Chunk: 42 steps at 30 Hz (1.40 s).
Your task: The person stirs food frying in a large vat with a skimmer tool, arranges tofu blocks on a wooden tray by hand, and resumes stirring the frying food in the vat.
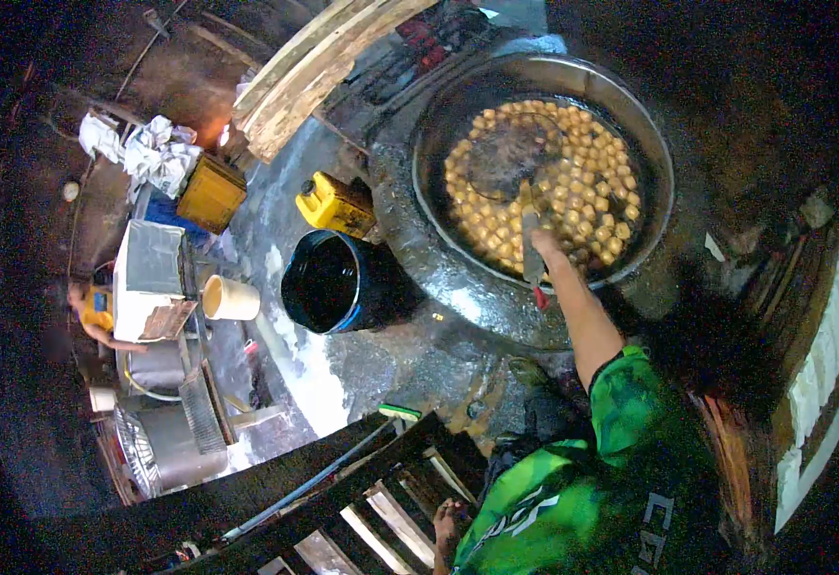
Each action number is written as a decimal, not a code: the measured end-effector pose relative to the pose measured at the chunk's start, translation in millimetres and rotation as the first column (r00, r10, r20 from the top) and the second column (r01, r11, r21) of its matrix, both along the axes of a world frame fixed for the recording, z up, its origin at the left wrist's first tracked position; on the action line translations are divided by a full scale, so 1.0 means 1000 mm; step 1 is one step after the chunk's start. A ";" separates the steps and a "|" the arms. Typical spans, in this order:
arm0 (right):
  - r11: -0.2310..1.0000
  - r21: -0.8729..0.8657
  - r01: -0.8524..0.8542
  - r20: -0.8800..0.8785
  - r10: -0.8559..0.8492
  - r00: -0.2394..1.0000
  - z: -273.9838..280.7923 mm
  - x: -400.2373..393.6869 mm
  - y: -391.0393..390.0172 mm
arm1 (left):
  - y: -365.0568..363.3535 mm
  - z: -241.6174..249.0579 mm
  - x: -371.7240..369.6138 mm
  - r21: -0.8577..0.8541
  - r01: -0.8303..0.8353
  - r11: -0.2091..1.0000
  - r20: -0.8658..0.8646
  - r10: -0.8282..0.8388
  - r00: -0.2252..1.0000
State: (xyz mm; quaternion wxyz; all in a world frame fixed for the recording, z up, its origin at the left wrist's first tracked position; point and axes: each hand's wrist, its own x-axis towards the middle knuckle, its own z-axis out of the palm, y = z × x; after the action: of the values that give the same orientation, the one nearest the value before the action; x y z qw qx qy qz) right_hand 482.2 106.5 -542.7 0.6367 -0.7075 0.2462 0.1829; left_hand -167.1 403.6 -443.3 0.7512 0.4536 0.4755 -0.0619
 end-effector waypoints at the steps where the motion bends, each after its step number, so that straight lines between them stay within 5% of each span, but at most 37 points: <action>1: 0.995 0.095 0.002 0.003 -0.002 1.000 0.004 -0.004 0.008 | 0.004 -0.011 -0.009 -0.108 -0.020 0.994 0.137 0.034 0.990; 4: 0.965 0.262 0.017 0.031 -0.026 0.999 -0.007 -0.059 0.020 | -0.004 -0.037 -0.022 0.111 -0.030 0.993 0.000 0.030 1.000; 5: 0.967 0.254 0.037 0.056 -0.053 0.997 -0.011 -0.093 0.016 | -0.006 -0.035 -0.021 0.180 0.003 0.984 0.096 -0.020 0.995; 9: 0.931 0.339 0.138 0.023 -0.155 0.988 -0.003 -0.208 0.003 | -0.026 0.011 0.007 0.394 0.149 0.907 -0.009 -0.159 0.987; 11: 0.909 0.398 0.121 -0.013 -0.127 0.992 0.022 -0.220 -0.005 | -0.021 0.004 0.013 -0.065 -0.068 0.996 0.139 0.077 0.987; 14: 0.973 0.157 0.167 -0.022 -0.166 0.986 -0.049 -0.204 -0.002 | -0.023 0.008 0.028 0.161 0.064 0.985 0.073 -0.076 0.994; 15: 0.913 0.364 0.182 0.012 -0.200 0.980 -0.065 -0.188 0.000 | -0.036 0.044 0.057 -0.022 -0.035 0.999 0.302 0.040 0.953; 16: 0.866 0.465 0.183 0.033 -0.223 0.974 -0.052 -0.175 0.000 | -0.022 0.020 0.048 -0.023 -0.022 0.999 0.310 0.028 0.950; 18: 0.814 0.550 0.190 0.000 -0.227 0.974 0.013 -0.156 0.004 | 0.012 -0.021 0.034 -0.321 -0.130 0.938 0.103 0.171 0.980; 20: 0.819 0.534 0.211 -0.047 -0.220 0.974 0.042 -0.159 0.001 | 0.008 0.003 0.055 -0.245 -0.039 0.969 0.256 0.103 0.961; 21: 0.804 0.542 0.244 -0.026 -0.275 0.961 0.033 -0.166 -0.003 | 0.007 0.010 0.065 0.102 0.108 0.989 0.204 -0.127 0.971; 23: 0.653 0.686 0.321 -0.131 -0.323 0.937 0.073 -0.180 -0.013 | 0.022 0.010 0.073 0.238 0.232 0.943 -0.177 -0.193 0.965; 24: 0.716 0.631 0.297 -0.055 -0.341 0.938 0.082 -0.183 -0.018 | 0.025 0.006 0.073 0.239 0.237 0.942 -0.186 -0.195 0.963; 25: 0.725 0.609 0.322 -0.080 -0.348 0.934 0.078 -0.182 -0.024 | 0.025 0.008 0.074 0.454 0.437 0.776 -0.147 -0.418 0.896; 27: 0.717 0.611 0.336 -0.068 -0.375 0.924 0.062 -0.170 -0.040 | 0.012 0.029 0.084 0.019 0.018 1.000 0.149 -0.021 0.989; 31: 0.824 0.485 0.293 -0.093 -0.284 0.954 -0.011 -0.121 -0.081 | 0.005 0.034 0.085 0.123 0.112 0.986 0.298 -0.144 0.944; 33: 0.946 0.246 0.211 -0.104 -0.191 0.976 -0.011 -0.094 -0.095 | 0.019 0.027 0.070 0.238 0.444 0.864 -0.152 -0.418 0.896; 34: 0.979 0.121 0.161 -0.121 -0.146 0.982 -0.010 -0.081 -0.102 | 0.020 0.023 0.061 0.238 0.447 0.862 -0.151 -0.422 0.894; 36: 0.991 -0.128 0.047 -0.172 -0.068 0.983 -0.009 -0.063 -0.110 | 0.022 0.013 0.041 0.285 0.382 0.879 0.267 -0.455 0.849; 37: 0.969 -0.248 -0.016 -0.208 -0.037 0.977 -0.011 -0.062 -0.113 | 0.025 0.005 0.033 0.283 0.389 0.877 0.265 -0.462 0.847; 39: 0.985 -0.156 0.075 -0.129 -0.096 0.987 -0.022 -0.080 -0.107 | 0.035 -0.025 0.023 0.069 0.219 0.973 -0.189 -0.203 0.961; 41: 0.976 0.058 0.208 0.014 -0.209 0.978 -0.039 -0.109 -0.081 | 0.027 -0.002 0.029 -0.042 0.131 0.991 -0.061 -0.133 0.989; 42: 0.913 0.302 0.275 0.014 -0.293 0.956 0.000 -0.129 -0.065 | 0.022 0.013 0.033 -0.162 0.047 0.986 0.054 -0.039 0.998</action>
State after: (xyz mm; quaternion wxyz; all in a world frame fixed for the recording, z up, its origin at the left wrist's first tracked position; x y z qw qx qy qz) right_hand 353.3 41.5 -542.6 0.7623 -0.5658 0.2971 0.1025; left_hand -134.0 425.9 -430.2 0.7960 0.4023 0.4399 -0.1053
